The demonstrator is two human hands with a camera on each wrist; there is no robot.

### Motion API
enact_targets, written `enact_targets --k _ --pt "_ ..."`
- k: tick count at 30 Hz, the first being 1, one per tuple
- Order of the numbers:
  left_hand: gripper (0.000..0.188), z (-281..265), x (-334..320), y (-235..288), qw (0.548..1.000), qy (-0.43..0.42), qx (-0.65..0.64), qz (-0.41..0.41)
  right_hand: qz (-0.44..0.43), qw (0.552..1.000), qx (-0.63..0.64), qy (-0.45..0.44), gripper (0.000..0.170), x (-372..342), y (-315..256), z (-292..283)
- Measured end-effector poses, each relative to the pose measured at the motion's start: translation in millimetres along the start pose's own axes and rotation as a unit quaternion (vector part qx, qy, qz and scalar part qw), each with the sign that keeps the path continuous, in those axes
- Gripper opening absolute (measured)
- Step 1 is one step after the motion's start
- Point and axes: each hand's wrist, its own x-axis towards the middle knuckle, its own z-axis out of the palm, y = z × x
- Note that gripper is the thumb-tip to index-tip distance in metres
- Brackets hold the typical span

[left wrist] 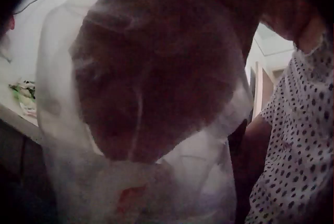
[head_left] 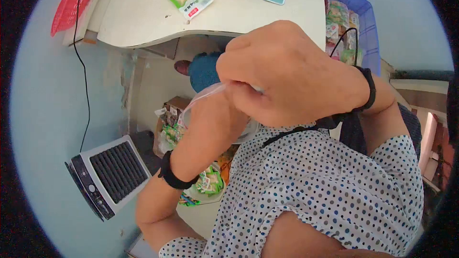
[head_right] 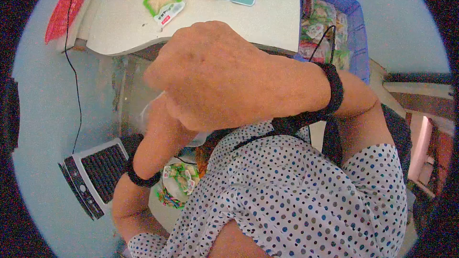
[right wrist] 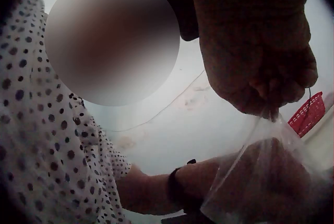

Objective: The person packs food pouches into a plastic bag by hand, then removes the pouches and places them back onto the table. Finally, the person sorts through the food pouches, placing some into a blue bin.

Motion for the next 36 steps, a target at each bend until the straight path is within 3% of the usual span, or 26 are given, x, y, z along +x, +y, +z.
enact_targets --k 8,11,14,17,19,21,27,30,33,36 --pt "0.019 -31 4 9 0.998 -0.051 -0.026 0.021 0.021 0.999 -0.03 0.018 0.006 5 9 -7" --pt "0.02 -51 -8 23 0.99 -0.134 -0.011 -0.043 0.02 0.999 -0.029 0.015 0.006 5 9 -7" --pt "0.024 -96 -17 47 0.982 -0.117 -0.082 -0.12 0.03 0.999 -0.025 0.029 0.005 8 11 -6" --pt "0.041 -110 -34 43 0.996 -0.029 -0.057 -0.067 0.039 0.998 -0.013 0.043 0.005 9 14 -7" --pt "0.043 -101 -30 43 0.995 0.044 0.081 -0.032 0.043 0.998 -0.009 0.045 0.004 10 16 -9" --pt "0.04 -87 -29 38 0.986 0.087 0.14 -0.022 0.047 0.998 -0.006 0.042 0.003 10 19 -11" --pt "0.021 -51 -43 15 0.981 0.165 -0.011 -0.103 0.114 0.993 0.028 -0.029 0.016 12 30 -26" --pt "0.015 -49 -38 18 0.97 0.2 -0.051 -0.126 0.164 0.971 0.162 -0.059 0.026 6 44 -35" --pt "0.014 -47 -36 15 0.964 0.232 -0.051 -0.119 0.094 0.966 0.24 -0.022 0.024 -6 64 -32" --pt "0.014 -48 -36 14 0.963 0.233 -0.055 -0.12 0.132 0.938 0.315 -0.057 0.024 -12 72 -22"
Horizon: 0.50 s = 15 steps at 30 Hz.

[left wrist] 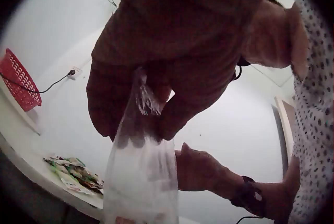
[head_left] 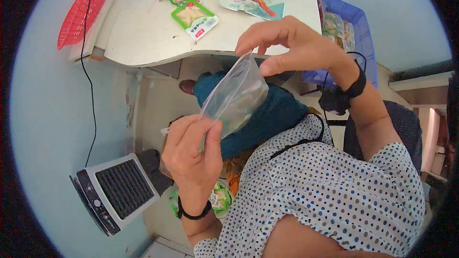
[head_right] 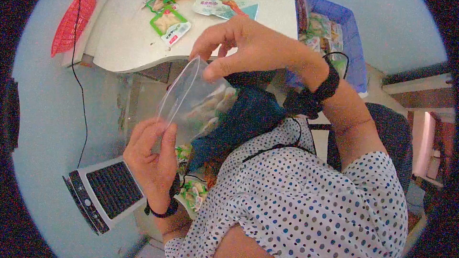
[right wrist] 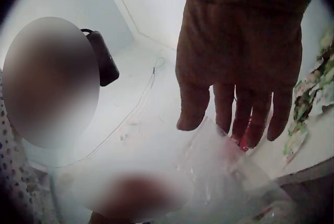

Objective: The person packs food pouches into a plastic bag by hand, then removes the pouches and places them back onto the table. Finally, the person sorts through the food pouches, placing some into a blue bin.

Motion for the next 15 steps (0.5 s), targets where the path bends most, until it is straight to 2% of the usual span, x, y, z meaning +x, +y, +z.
enact_targets --k 3,6,8,11,15 --pt "0.014 -4 4 -1 1.0 0.003 -0.007 0.003 0.056 0.992 0.113 0.023 0.018 1 14 12" --pt "0.013 -6 3 -3 1.0 0.023 -0.016 0.007 0.064 0.991 0.101 0.056 0.017 4 9 16" --pt "0.013 -7 3 -2 0.999 0.044 -0.008 0.008 0.089 0.98 0.155 0.086 0.016 2 4 23" --pt "0.013 -9 -2 1 0.995 0.051 -0.05 -0.063 0.097 0.965 0.218 0.112 0.012 -1 3 26" --pt "0.012 -6 -4 1 0.989 0.08 -0.071 -0.103 0.08 0.957 0.246 0.132 0.008 -3 4 32"
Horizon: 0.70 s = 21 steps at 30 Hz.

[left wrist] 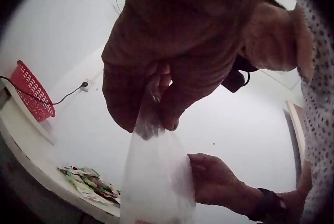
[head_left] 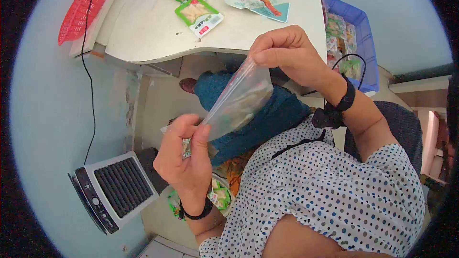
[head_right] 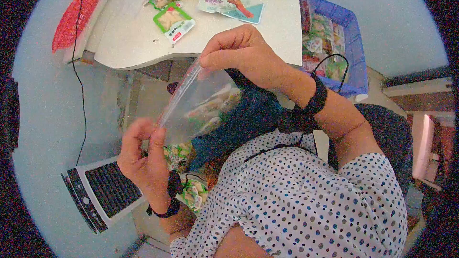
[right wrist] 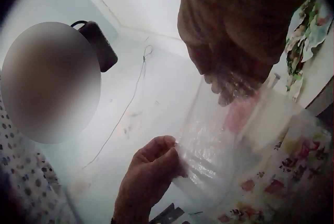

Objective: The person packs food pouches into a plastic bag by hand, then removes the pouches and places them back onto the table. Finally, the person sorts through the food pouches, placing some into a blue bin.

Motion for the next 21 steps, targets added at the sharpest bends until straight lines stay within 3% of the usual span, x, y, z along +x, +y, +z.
enact_targets --k 2,5,11,14,21 --pt "0.012 -2 0 7 0.999 -0.003 0.004 -0.051 -0.016 1.0 0.0 -0.007 0.011 -1 5 0" --pt "0.015 -8 4 -3 0.998 -0.035 0.026 0.051 -0.029 0.999 -0.015 -0.008 0.012 -1 5 3" --pt "0.019 -16 9 -4 0.995 -0.074 0.054 0.043 -0.023 1.0 -0.006 -0.006 0.01 -6 3 7" --pt "0.018 -8 15 15 0.983 -0.049 0.126 0.12 -0.049 0.997 -0.06 -0.016 0.01 -11 0 11" --pt "0.009 23 12 35 0.982 -0.086 0.106 0.134 -0.099 0.989 -0.097 -0.057 0.011 -26 -3 17"
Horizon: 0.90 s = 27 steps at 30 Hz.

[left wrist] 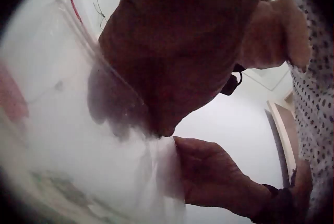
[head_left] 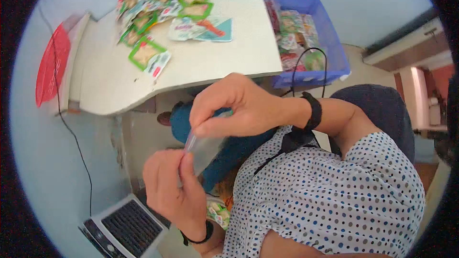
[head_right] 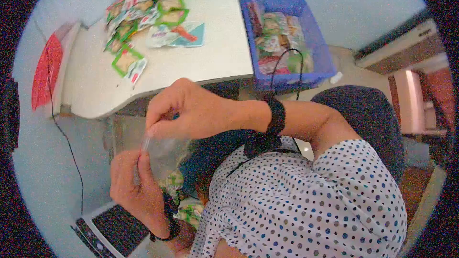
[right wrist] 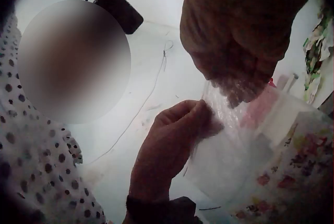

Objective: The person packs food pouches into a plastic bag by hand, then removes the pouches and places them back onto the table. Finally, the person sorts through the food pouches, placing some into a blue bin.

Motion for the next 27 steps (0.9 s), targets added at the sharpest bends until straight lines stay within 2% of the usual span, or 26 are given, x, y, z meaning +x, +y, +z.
enact_targets --k 5,8,13,16,19,22,27 --pt "0.003 -4 -6 8 0.999 -0.034 0.023 -0.013 -0.005 0.999 0.029 -0.025 0.011 -6 8 2" --pt "0.002 -2 -8 9 1.0 -0.017 0.006 -0.011 -0.005 0.998 0.054 -0.039 0.012 -7 11 4" --pt "0.003 -5 -12 7 0.999 -0.027 0.029 0.023 0.014 0.995 0.074 -0.059 0.017 -6 11 6" --pt "0.003 -3 -16 4 0.999 -0.035 0.025 0.019 0.019 0.995 0.055 -0.085 0.027 -8 17 5" --pt "0.003 -2 -18 2 0.998 -0.038 0.028 0.028 0.03 0.987 -0.043 -0.152 0.025 -14 41 5" --pt "0.004 -1 -16 -3 0.998 -0.046 0.039 0.021 0.004 0.96 -0.177 -0.216 0.03 -19 63 2" --pt "0.008 11 -8 -27 0.997 -0.048 0.01 -0.059 -0.014 0.966 -0.132 -0.221 0.03 -27 74 4"
